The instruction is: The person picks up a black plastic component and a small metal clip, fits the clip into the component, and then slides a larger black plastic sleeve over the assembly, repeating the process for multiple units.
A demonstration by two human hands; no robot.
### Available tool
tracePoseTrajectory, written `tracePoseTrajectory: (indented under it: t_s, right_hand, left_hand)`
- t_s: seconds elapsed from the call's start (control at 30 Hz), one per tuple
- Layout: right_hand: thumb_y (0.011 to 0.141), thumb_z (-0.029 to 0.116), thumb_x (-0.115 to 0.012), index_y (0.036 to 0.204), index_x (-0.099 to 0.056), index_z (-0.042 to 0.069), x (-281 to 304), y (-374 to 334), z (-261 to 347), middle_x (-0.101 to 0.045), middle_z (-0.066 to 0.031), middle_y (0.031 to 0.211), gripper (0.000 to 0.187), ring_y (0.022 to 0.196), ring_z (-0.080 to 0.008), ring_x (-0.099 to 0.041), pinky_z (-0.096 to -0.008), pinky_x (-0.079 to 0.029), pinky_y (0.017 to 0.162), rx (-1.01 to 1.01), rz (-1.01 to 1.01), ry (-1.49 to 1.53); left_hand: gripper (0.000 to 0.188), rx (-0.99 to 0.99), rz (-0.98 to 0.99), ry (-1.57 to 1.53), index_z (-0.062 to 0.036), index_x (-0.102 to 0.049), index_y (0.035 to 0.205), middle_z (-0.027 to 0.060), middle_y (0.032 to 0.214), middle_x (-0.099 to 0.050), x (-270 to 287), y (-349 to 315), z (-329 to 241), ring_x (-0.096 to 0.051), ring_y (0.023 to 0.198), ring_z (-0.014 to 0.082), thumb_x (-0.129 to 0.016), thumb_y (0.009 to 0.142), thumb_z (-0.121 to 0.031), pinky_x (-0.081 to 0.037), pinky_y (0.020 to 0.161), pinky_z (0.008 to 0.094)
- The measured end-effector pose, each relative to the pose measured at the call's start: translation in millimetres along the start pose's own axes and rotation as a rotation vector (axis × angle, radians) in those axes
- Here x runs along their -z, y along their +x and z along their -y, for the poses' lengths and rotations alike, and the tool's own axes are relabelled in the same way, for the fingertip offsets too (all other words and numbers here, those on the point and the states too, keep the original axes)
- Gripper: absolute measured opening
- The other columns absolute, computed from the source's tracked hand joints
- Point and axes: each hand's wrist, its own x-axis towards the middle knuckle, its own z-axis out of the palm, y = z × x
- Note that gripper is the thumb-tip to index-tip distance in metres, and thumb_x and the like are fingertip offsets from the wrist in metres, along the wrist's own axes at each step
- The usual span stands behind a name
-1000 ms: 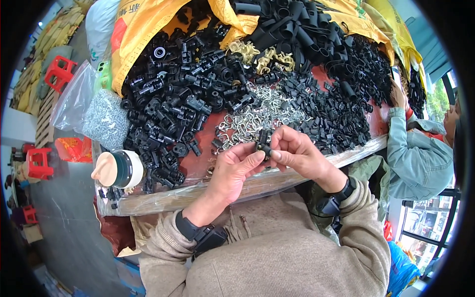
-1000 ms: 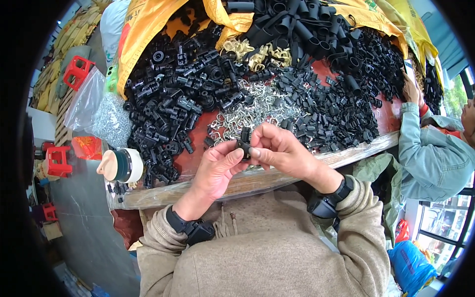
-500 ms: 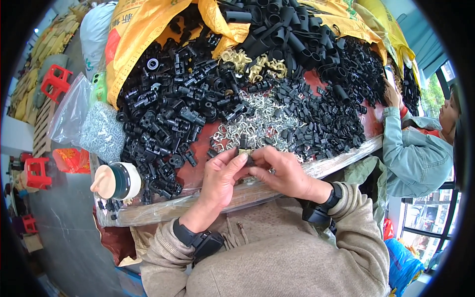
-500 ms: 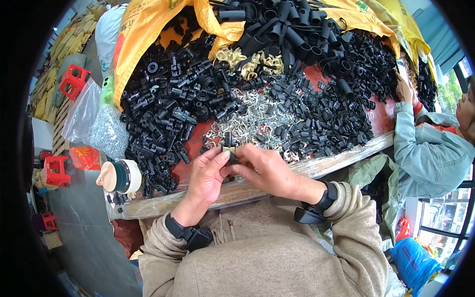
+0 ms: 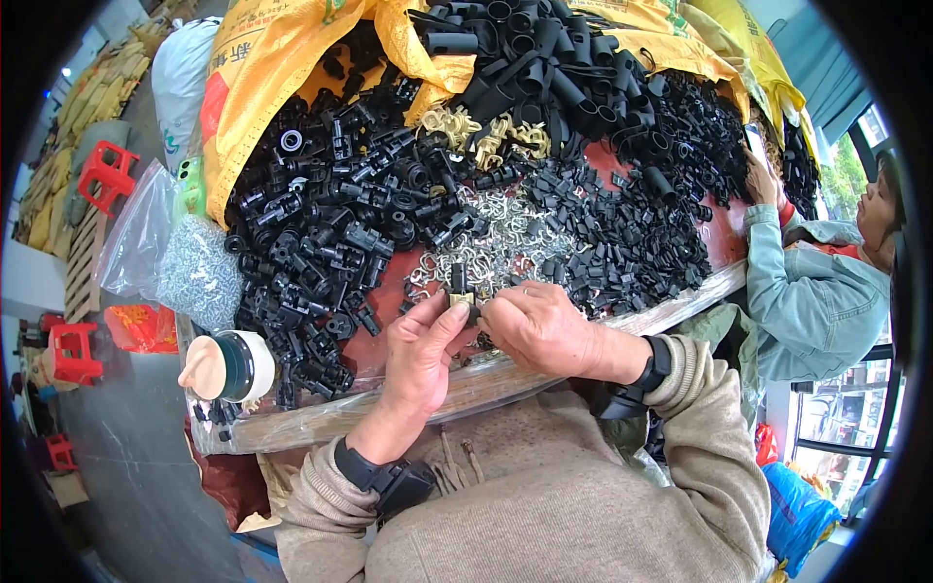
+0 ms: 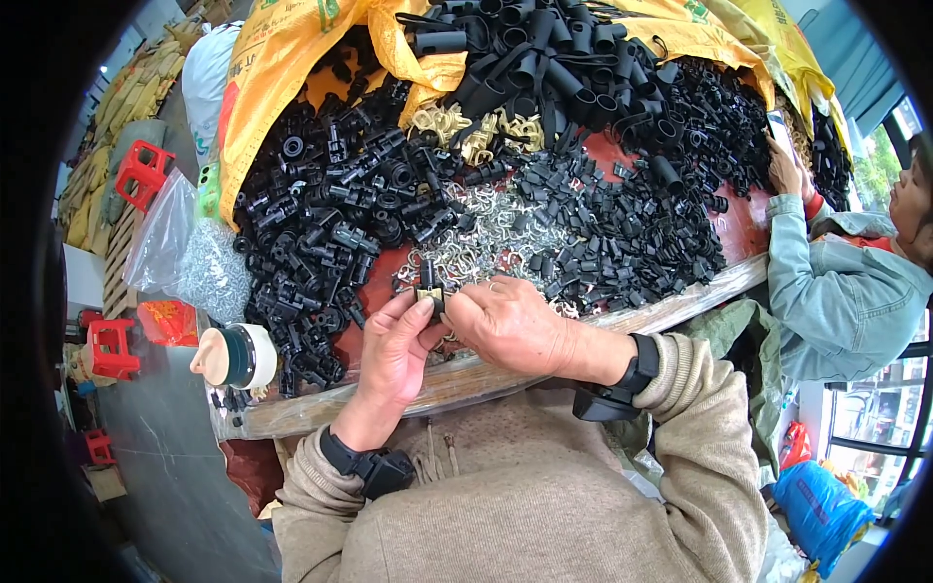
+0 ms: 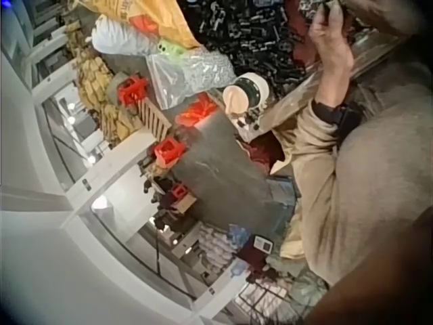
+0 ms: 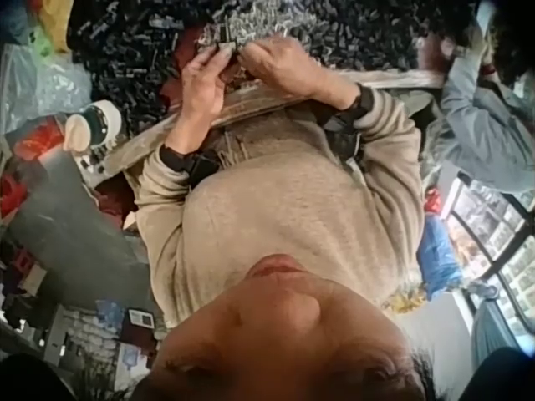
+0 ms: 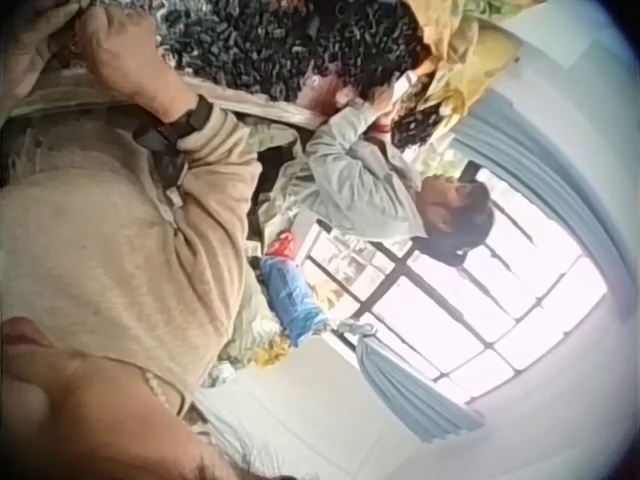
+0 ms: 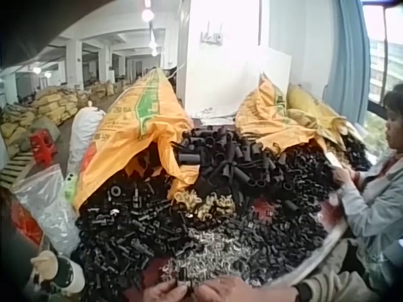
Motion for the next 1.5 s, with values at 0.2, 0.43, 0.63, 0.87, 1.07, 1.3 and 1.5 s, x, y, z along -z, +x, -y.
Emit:
tracePoseTrajectory:
  t_s: [0.2,0.43,0.63,0.87,1.07,1.3,1.5]
  right_hand:
    - [0.067,0.010,-0.062,0.070,-0.046,0.005,-5,2,1,-0.040,-0.0018,0.059,0.017,0.051,-0.0148,-0.046,-0.0268,-0.036,0.048,0.013,-0.070,-0.012]
    - [0.064,0.009,-0.058,0.069,-0.046,0.007,6,6,-1,-0.041,-0.0009,0.059,0.013,0.051,-0.0127,-0.046,-0.0254,-0.036,0.048,0.168,0.016,-0.208]
    - [0.064,0.017,-0.055,0.065,-0.042,0.008,5,9,-8,-0.041,-0.0008,0.057,0.016,0.043,-0.0126,-0.044,-0.0263,-0.034,0.041,0.266,0.108,-0.217]
    - [0.081,0.015,-0.047,0.063,-0.043,0.007,-1,11,-2,-0.040,-0.0014,0.055,0.020,0.042,-0.0120,-0.042,-0.0276,-0.035,0.041,-0.291,0.152,0.404]
    - [0.081,0.019,-0.051,0.067,-0.047,0.005,-2,10,0,-0.041,-0.0038,0.054,0.020,0.044,-0.0154,-0.044,-0.0289,-0.037,0.042,-0.255,0.129,0.527]
    - [0.076,0.020,-0.060,0.077,-0.053,0.002,0,4,3,-0.042,-0.0070,0.054,0.020,0.049,-0.0217,-0.049,-0.0304,-0.041,0.047,0.123,0.018,0.331]
    - [0.067,0.015,-0.067,0.090,-0.055,0.002,5,9,-2,-0.048,-0.0054,0.064,0.029,0.054,-0.0207,-0.049,-0.0307,-0.039,0.048,-0.019,-0.153,0.333]
  left_hand:
    - [0.020,-0.035,0.007,0.006,0.0010,-0.055,0.100,0.0047,0.092,-0.059,6,2,2,-0.057,0.081,0.0095,-0.055,0.081,-0.007,-0.049,0.072,0.0236]
    - [0.020,0.141,0.005,-0.076,0.0007,-0.055,0.099,0.0050,0.092,-0.059,12,2,-5,-0.057,0.080,0.0094,-0.055,0.081,-0.007,-0.049,0.073,0.0233]
    - [0.021,0.081,-0.021,-0.002,0.0010,-0.055,0.100,0.0038,0.091,-0.059,12,1,3,-0.056,0.079,0.0077,-0.056,0.081,-0.007,-0.048,0.070,0.0211]
    - [0.025,-0.190,-0.059,0.181,0.0023,-0.054,0.104,0.0012,0.090,-0.058,2,-1,4,-0.052,0.077,0.0046,-0.057,0.081,-0.008,-0.044,0.067,0.0178]
    - [0.029,-0.312,-0.039,0.246,0.0023,-0.051,0.107,0.0046,0.093,-0.058,6,0,-1,-0.055,0.081,0.0098,-0.056,0.081,-0.009,-0.045,0.072,0.0215]
    - [0.028,-0.178,0.045,0.154,0.0012,-0.051,0.107,0.0063,0.094,-0.059,6,-2,-2,-0.058,0.083,0.0126,-0.056,0.081,-0.011,-0.048,0.074,0.0236]
    - [0.025,0.077,0.142,-0.103,-0.0019,-0.055,0.105,0.0036,0.094,-0.059,9,-6,-1,-0.056,0.081,0.0093,-0.057,0.080,-0.007,-0.048,0.075,0.0235]
